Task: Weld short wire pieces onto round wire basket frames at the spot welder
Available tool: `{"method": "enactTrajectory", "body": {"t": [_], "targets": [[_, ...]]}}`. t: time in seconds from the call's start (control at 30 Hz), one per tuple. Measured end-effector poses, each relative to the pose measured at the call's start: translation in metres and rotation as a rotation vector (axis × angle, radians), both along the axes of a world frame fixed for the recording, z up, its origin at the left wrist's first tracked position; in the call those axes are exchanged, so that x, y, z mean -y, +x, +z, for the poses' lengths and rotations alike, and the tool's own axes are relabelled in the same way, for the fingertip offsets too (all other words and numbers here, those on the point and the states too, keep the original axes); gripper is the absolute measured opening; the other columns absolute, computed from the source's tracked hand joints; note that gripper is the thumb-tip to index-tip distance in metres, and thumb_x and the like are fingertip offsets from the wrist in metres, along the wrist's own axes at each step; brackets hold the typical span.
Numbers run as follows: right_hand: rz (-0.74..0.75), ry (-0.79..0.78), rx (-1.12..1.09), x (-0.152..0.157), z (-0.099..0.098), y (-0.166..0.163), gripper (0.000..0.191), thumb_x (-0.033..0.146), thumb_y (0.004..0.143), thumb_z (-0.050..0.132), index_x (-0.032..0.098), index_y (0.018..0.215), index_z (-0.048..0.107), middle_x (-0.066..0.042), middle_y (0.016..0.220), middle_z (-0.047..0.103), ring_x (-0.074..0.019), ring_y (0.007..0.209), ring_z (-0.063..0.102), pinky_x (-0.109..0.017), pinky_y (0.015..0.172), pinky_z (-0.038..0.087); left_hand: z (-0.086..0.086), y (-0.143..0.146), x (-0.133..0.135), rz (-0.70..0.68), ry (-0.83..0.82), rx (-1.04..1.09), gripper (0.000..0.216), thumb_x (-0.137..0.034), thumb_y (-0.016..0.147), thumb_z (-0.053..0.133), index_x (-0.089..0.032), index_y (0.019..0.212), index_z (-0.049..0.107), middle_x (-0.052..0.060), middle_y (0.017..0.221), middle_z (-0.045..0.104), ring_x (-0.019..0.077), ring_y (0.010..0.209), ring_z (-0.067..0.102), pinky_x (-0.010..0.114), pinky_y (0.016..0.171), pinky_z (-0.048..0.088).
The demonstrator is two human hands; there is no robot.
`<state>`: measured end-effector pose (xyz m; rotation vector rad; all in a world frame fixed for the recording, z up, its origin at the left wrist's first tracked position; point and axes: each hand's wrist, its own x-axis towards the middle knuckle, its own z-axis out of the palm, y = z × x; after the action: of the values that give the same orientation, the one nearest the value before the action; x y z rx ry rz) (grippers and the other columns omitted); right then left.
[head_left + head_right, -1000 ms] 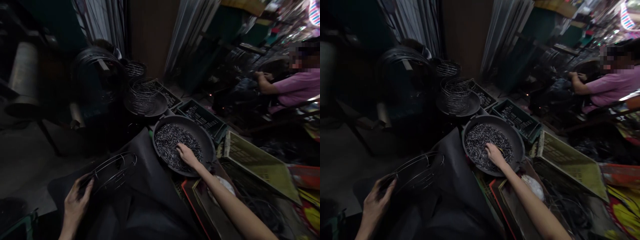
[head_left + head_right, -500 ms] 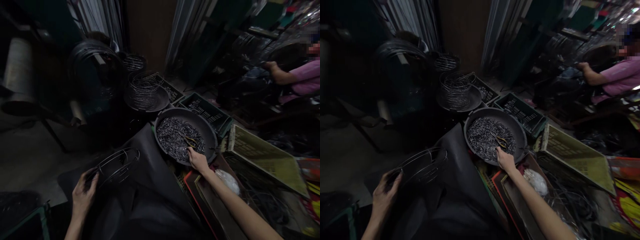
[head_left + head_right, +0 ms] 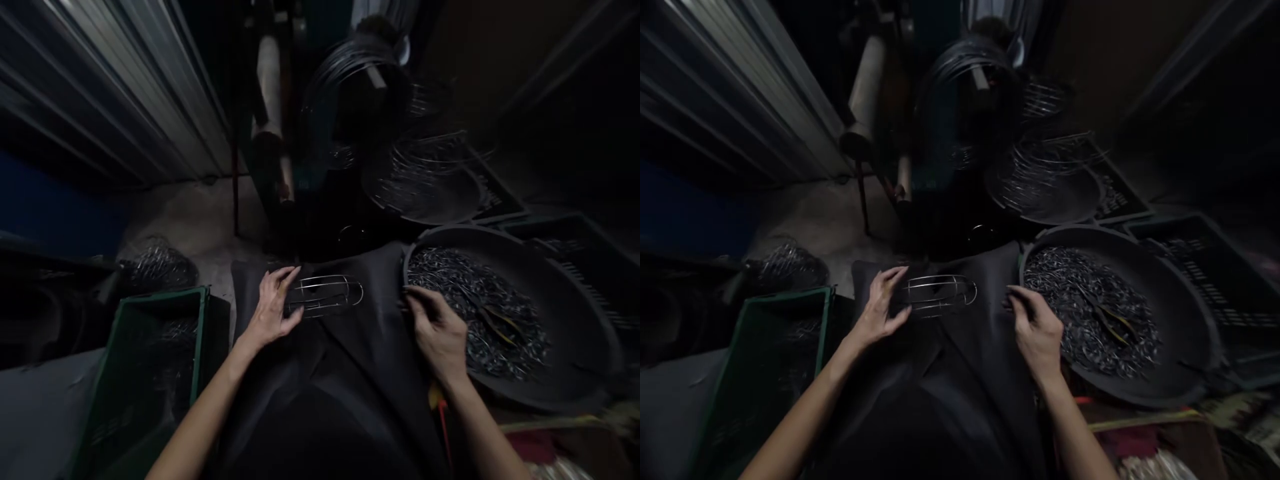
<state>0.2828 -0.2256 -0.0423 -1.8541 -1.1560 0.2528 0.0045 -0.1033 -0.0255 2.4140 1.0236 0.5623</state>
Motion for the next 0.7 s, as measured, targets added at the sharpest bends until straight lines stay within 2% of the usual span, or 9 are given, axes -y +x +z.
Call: {"method": "enactTrajectory", "body": {"t": [0.07, 0.13, 0.2, 0.27, 0.33, 0.43, 0.5, 0.6, 0.7], "targets": [[0.117, -0.013, 0.011, -0.004, -0.019, -0.008, 0.027, 0.043, 0.086, 0.052, 0.021, 0.09, 0.067, -0.006, 0.085, 0.071, -0.0197, 0.074, 0.067, -0.033, 0.071, 0.053, 0.002, -0.001, 0.006, -0.028, -0.023, -0.015, 0.083, -0.035, 0.078, 0.061, -0.026, 0.146, 0.015, 0.014, 0.139, 0.034, 0.0318, 0.131, 0.034, 0.061, 0.111, 0.017], [0.208, -0.053, 0.004, -0.005, -0.035, -0.012, 0.03, 0.045, 0.087, 0.05, 0.02, 0.084, 0.067, -0.006, 0.081, 0.071, -0.0206, 0.074, 0.067, -0.034, 0.071, 0.053, 0.001, 0.001, 0.01, -0.037, 0.011, -0.041, 0.088, -0.038, 0.074, 0.066, -0.027, 0.146, 0.017, 0.014, 0.141, 0.031, 0.0339, 0.132, 0.031, 0.061, 0.111, 0.014], [0.262, -0.101, -0.052, -0.004, -0.036, -0.016, 0.028, 0.043, 0.087, 0.05, 0.02, 0.088, 0.067, -0.006, 0.084, 0.071, -0.02, 0.077, 0.067, -0.034, 0.073, 0.054, -0.002, 0.005, 0.011, -0.012, 0.069, -0.07, 0.086, -0.037, 0.075, 0.067, -0.029, 0.146, 0.02, 0.014, 0.141, 0.032, 0.0338, 0.131, 0.033, 0.061, 0.111, 0.014], [0.31, -0.148, -0.135, -0.006, -0.021, -0.022, 0.026, 0.041, 0.086, 0.054, 0.022, 0.099, 0.066, -0.004, 0.086, 0.071, -0.0178, 0.076, 0.066, -0.03, 0.069, 0.054, -0.005, 0.01, 0.009, 0.009, 0.099, -0.076, 0.079, -0.03, 0.079, 0.064, -0.029, 0.145, 0.022, 0.013, 0.136, 0.038, 0.0312, 0.126, 0.039, 0.056, 0.109, 0.02], [0.379, -0.167, -0.212, -0.013, 0.002, -0.032, 0.026, 0.039, 0.085, 0.058, 0.023, 0.104, 0.065, -0.002, 0.086, 0.07, -0.0159, 0.072, 0.065, -0.027, 0.064, 0.053, -0.006, 0.013, 0.004, 0.001, 0.093, -0.051, 0.074, -0.024, 0.081, 0.061, -0.029, 0.145, 0.025, 0.011, 0.128, 0.046, 0.0279, 0.118, 0.046, 0.049, 0.103, 0.032], [0.508, -0.119, -0.228, -0.035, 0.029, -0.048, 0.016, 0.033, 0.086, 0.059, 0.024, 0.095, 0.068, -0.001, 0.085, 0.07, -0.0157, 0.075, 0.066, -0.026, 0.068, 0.054, -0.006, 0.015, -0.005, -0.022, 0.051, -0.003, 0.068, -0.021, 0.08, 0.062, -0.029, 0.141, 0.033, 0.009, 0.121, 0.051, 0.0253, 0.11, 0.05, 0.041, 0.092, 0.04], [0.556, -0.038, -0.131, -0.053, 0.035, -0.056, 0.015, 0.029, 0.088, 0.056, 0.023, 0.093, 0.069, -0.002, 0.086, 0.071, -0.0161, 0.078, 0.067, -0.028, 0.073, 0.054, -0.004, 0.014, -0.01, -0.033, 0.026, 0.013, 0.065, -0.021, 0.078, 0.064, -0.028, 0.137, 0.038, 0.008, 0.121, 0.052, 0.0251, 0.109, 0.05, 0.04, 0.091, 0.04], [0.615, 0.069, 0.107, -0.074, 0.033, -0.063, 0.02, 0.026, 0.091, 0.051, 0.022, 0.102, 0.068, -0.003, 0.088, 0.071, -0.015, 0.08, 0.067, -0.026, 0.073, 0.053, 0.002, 0.011, -0.018, -0.024, 0.007, 0.054, 0.06, -0.021, 0.076, 0.066, -0.027, 0.132, 0.045, 0.008, 0.121, 0.052, 0.0255, 0.111, 0.05, 0.042, 0.094, 0.04], [0.683, 0.061, 0.4, -0.087, 0.032, -0.065, 0.029, 0.03, 0.091, 0.053, 0.021, 0.116, 0.063, -0.004, 0.104, 0.071, -0.0153, 0.085, 0.068, -0.024, 0.069, 0.053, 0.008, 0.007, -0.028, 0.007, -0.01, 0.12, 0.058, -0.022, 0.074, 0.067, -0.026, 0.129, 0.049, 0.008, 0.12, 0.052, 0.026, 0.112, 0.05, 0.043, 0.097, 0.04]]}}
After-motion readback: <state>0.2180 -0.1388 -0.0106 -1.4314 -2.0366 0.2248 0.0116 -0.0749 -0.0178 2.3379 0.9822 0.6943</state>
